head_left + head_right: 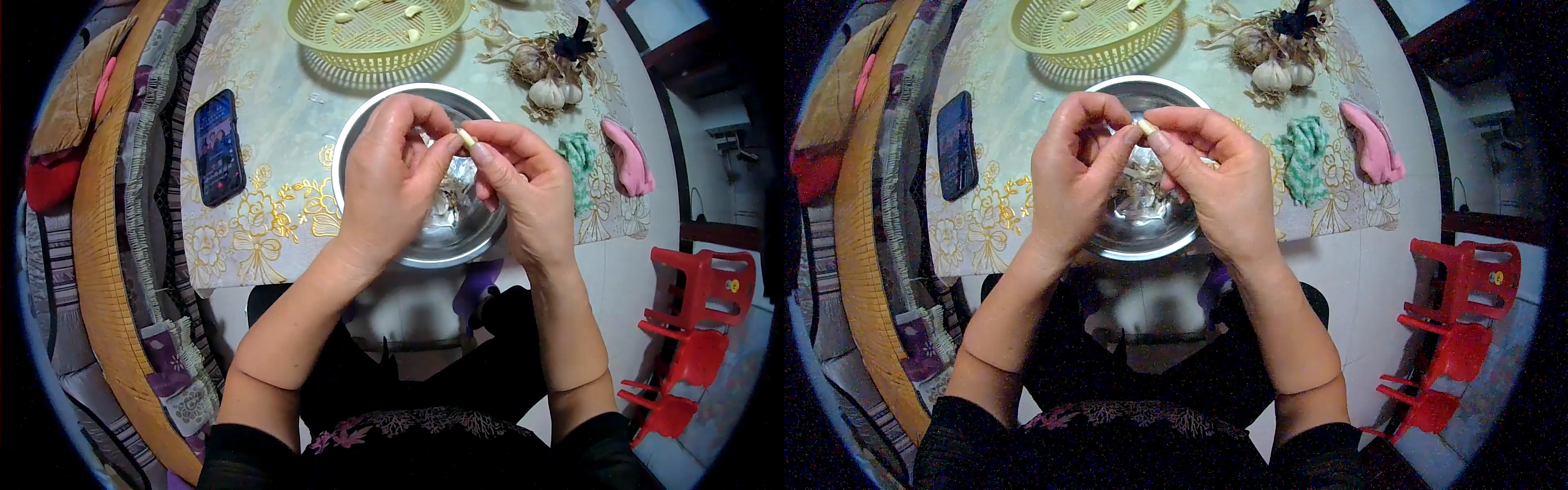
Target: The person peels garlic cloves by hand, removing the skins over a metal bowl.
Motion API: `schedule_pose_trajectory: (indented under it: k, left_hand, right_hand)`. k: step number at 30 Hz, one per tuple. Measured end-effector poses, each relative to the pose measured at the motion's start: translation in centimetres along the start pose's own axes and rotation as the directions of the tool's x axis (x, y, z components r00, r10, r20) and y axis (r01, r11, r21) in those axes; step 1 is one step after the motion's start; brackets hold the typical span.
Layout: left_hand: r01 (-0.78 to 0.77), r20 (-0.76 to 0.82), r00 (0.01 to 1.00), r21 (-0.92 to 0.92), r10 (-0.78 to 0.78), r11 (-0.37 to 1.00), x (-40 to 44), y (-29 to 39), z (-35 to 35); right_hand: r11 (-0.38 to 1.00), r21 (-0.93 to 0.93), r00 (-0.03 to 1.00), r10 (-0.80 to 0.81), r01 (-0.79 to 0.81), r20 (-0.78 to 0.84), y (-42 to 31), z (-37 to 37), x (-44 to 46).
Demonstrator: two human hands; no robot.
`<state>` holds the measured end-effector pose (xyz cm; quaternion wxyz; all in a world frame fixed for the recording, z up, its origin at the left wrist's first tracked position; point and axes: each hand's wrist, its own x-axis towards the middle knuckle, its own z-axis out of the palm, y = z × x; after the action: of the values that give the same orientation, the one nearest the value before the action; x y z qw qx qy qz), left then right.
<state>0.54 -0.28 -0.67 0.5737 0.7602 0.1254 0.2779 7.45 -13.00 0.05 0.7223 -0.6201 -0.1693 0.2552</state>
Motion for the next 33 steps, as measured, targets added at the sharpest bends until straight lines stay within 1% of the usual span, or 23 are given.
schedule_pose_trajectory:
  k: [1, 4, 6, 10, 13, 16, 18, 22, 25, 28, 30, 31, 33]
  left_hand:
    - [0.031, -0.012, 0.999, -0.037, -0.031, 0.999, 0.0, 0.1, 0.0]
    - [0.0, -0.007, 1.0, -0.05, -0.001, 0.999, 0.1, -0.3, 0.0]
    - [0.016, 0.006, 1.0, -0.038, -0.015, 0.999, 0.1, -0.2, -0.2]
    - [0.007, 0.002, 1.0, -0.05, -0.006, 0.999, 0.2, -0.6, -0.2]
    - [-0.03, 0.024, 0.999, -0.005, 0.03, 1.0, 0.2, -0.2, -0.4]
    - [-0.066, 0.05, 0.996, -0.053, 0.069, 0.996, 0.1, -0.8, 0.0]
    - [-0.111, 0.082, 0.991, 0.014, 0.11, 0.994, 0.1, -0.8, 0.0]
    - [-0.165, 0.114, 0.981, 0.088, 0.154, 0.982, 0.1, -0.5, 0.0]
    - [-0.249, 0.157, 0.961, 0.139, 0.227, 0.958, -0.1, -0.7, 0.2]
    - [-0.242, 0.166, 0.961, 0.111, 0.222, 0.964, -0.4, -0.5, 0.5]
    - [-0.187, 0.173, 0.969, 0.045, 0.177, 0.981, -0.5, -0.1, 0.2]
    - [-0.16, 0.181, 0.971, 0.009, 0.156, 0.987, -0.5, 0.0, 0.2]
    - [-0.13, 0.103, 0.985, -0.049, 0.135, 0.99, -0.4, -0.3, 0.1]
  right_hand:
    - [1.0, -0.009, 1.0, -0.001, 0.001, 0.005, 0.0, 0.0, 0.0]
    - [0.999, -0.037, 1.0, -0.002, 0.002, 0.023, -0.2, 0.0, 0.0]
    - [0.998, -0.057, 0.999, 0.003, -0.001, 0.038, -0.3, -0.2, 0.0]
    - [0.999, -0.027, 0.999, 0.035, -0.034, 0.038, -0.4, 0.0, 0.0]
    - [0.999, -0.025, 0.999, 0.034, -0.033, 0.034, -0.2, 0.0, -0.1]
    - [0.999, -0.037, 0.999, 0.019, -0.017, 0.033, 0.0, -0.1, -0.1]
    - [0.998, -0.056, 0.999, 0.009, -0.008, 0.031, 0.0, -0.3, 0.0]
    - [0.998, 0.048, 0.999, 0.051, -0.051, 0.007, -0.1, -0.3, 0.1]
    - [0.984, 0.154, 0.996, 0.094, -0.093, -0.004, -0.1, -0.4, 0.4]
    - [0.973, 0.204, 0.993, 0.117, -0.11, -0.02, -0.3, -0.6, 0.6]
    - [0.972, 0.208, 0.992, 0.122, -0.113, -0.033, -0.6, -0.6, 0.6]
    - [0.968, 0.225, 0.993, 0.115, -0.11, -0.008, -0.5, -0.7, 0.6]
    - [0.963, 0.25, 0.995, 0.097, -0.102, 0.03, 0.0, -1.3, 0.6]
